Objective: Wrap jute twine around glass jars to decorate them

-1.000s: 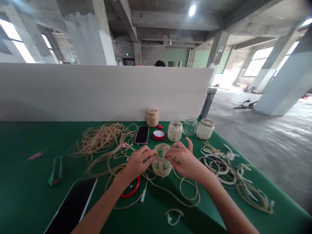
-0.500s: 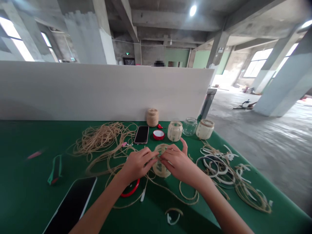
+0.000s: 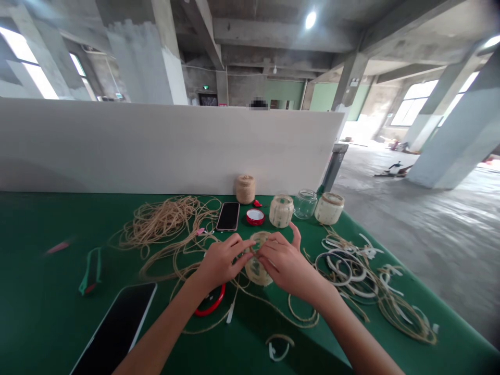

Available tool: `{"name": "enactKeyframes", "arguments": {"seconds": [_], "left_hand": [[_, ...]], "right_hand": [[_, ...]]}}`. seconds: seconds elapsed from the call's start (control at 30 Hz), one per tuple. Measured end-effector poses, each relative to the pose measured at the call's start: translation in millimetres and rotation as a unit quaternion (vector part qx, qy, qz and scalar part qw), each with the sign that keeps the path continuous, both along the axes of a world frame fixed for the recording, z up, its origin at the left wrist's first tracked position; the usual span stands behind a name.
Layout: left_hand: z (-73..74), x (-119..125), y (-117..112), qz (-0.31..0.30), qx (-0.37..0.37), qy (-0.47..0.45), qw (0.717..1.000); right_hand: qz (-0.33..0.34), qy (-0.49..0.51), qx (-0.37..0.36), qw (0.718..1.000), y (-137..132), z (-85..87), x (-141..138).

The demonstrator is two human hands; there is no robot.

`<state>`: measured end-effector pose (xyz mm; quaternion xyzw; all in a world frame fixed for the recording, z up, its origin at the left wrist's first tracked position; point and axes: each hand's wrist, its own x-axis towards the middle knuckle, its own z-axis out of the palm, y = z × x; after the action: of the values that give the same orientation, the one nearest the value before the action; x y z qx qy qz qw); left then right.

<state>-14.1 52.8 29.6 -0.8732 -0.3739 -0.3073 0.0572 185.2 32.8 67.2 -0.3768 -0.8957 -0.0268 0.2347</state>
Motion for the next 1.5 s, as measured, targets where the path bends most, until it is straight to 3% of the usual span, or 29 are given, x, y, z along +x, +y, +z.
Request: {"name": "enactKeyframes", "arguments": {"seconds": [0.3, 0.53, 0.8, 1.1, 1.3, 1.5], "left_hand": [[-4.6, 6.5, 4.3, -0.013, -0.088, -0.068, 0.994], [1.6, 16.0, -1.6, -0.021, -0.131, -0.110, 0.985], [-0.5, 18.0, -3.9, -0.003, -0.129, -0.099, 0.987], [6.4, -0.7, 1.3, -0.001, -0.100, -0.074, 0.992], [5.2, -7.3, 7.0, -0.005, -0.091, -0.064, 0.994], [2.1, -3.0, 12.3, -0.019, -0.074, -0.076, 0.994]], "right_hand": [[0.008, 0.022, -0.025, 0.999, 4.3, 1.9, 5.8], [-0.015, -0.001, -0.016, 1.000, 2.4, 3.0, 6.2], [-0.035, -0.022, 0.011, 0.999, 3.4, -1.3, 0.5], [0.018, 0.020, -0.043, 0.999, 14.0, 0.9, 10.4], [0.019, 0.005, -0.059, 0.998, 16.9, 2.8, 12.3], [0.010, -0.035, -0.023, 0.999, 15.3, 7.1, 14.6]]}}
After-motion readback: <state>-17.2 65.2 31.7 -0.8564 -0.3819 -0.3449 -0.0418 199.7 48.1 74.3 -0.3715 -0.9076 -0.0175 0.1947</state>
